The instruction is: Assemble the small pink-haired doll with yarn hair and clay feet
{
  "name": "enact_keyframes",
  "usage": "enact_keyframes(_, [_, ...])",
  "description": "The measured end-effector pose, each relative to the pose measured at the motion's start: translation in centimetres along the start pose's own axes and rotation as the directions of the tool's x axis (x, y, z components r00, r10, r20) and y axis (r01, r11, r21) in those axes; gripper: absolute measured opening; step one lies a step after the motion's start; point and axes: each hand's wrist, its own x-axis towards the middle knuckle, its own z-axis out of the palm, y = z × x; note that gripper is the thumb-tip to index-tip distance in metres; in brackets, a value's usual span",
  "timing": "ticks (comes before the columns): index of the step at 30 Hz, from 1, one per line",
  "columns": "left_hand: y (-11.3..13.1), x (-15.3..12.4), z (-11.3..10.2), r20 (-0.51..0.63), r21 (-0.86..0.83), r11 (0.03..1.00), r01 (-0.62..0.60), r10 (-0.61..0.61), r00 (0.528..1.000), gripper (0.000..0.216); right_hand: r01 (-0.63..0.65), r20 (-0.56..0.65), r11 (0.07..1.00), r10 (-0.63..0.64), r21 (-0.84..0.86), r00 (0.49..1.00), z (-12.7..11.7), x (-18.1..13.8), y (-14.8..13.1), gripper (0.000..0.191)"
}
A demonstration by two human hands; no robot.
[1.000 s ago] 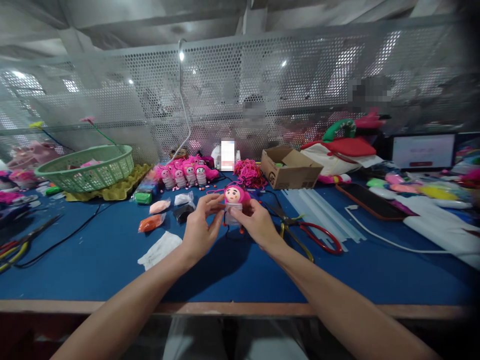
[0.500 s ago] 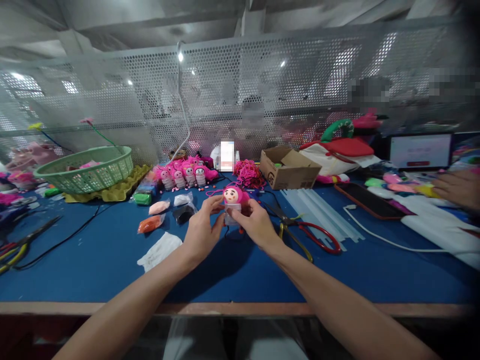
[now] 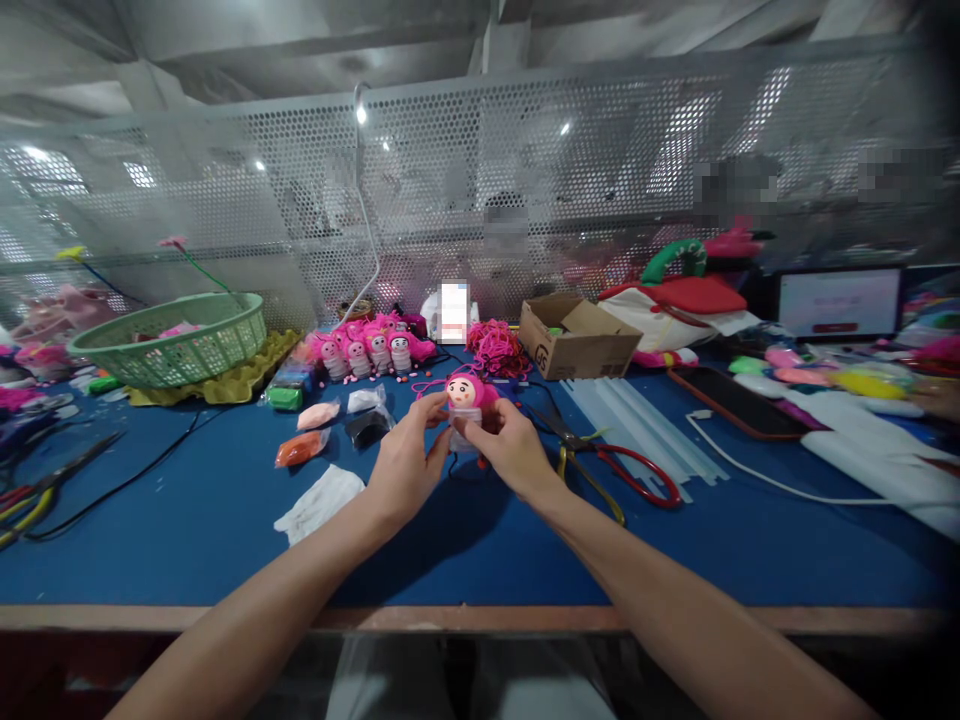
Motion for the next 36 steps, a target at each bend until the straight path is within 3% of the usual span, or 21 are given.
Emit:
enact_keyframes(13, [0.2, -0.2, 0.7, 0.076, 0.343, 0.910, -0.232, 0.219, 0.973, 0.041, 0.015, -0.023, 1.000, -0.015, -0.004, 1.000, 0.2, 0.3, 0.6, 0.023])
enact_keyframes(18, [0.3, -0.7, 0.9, 0.103, 0.352, 0.899, -0.259, 0.238, 0.966, 0.047, -0.020, 0.034, 0.994, 0.016, 0.107, 0.999, 0.3, 0.3, 0.6, 0.026])
enact_keyframes(21, [0.3, -0.2, 0.1, 0.048, 0.207, 0.964, -0.165, 0.159, 0.986, 0.043, -0.087, 0.085, 0.973, 0.070, 0.212, 0.994, 0.3, 0.2, 0.2, 0.031])
enact_keyframes(24, [-0.1, 0.7, -1.1, -0.024, -0.069, 0.995, 0.068, -0.070, 0.997, 0.034, -0.144, 0.166, 0.942, 0.096, 0.305, 0.981, 0.3, 0.1, -0.1, 0.036])
enact_keyframes(28, [-0.8, 1.7, -1.9, 0.074, -0.417, 0.839, 0.351, -0.353, 0.933, 0.037, -0.191, 0.306, 0.912, 0.077, 0.364, 0.949, 0.3, -0.2, -0.1, 0.037])
enact_keyframes(31, [-0.8, 1.9, -1.9, 0.155, -0.529, 0.739, 0.418, -0.400, 0.903, 0.041, -0.183, 0.334, 0.915, 0.056, 0.361, 0.941, 0.4, -0.4, 0.0, 0.035])
enact_keyframes(36, [-0.4, 1.6, -1.7, 0.188, -0.598, 0.673, 0.436, -0.411, 0.892, 0.042, -0.124, 0.322, 0.924, 0.001, 0.361, 0.947, 0.3, -0.6, -0.2, 0.034])
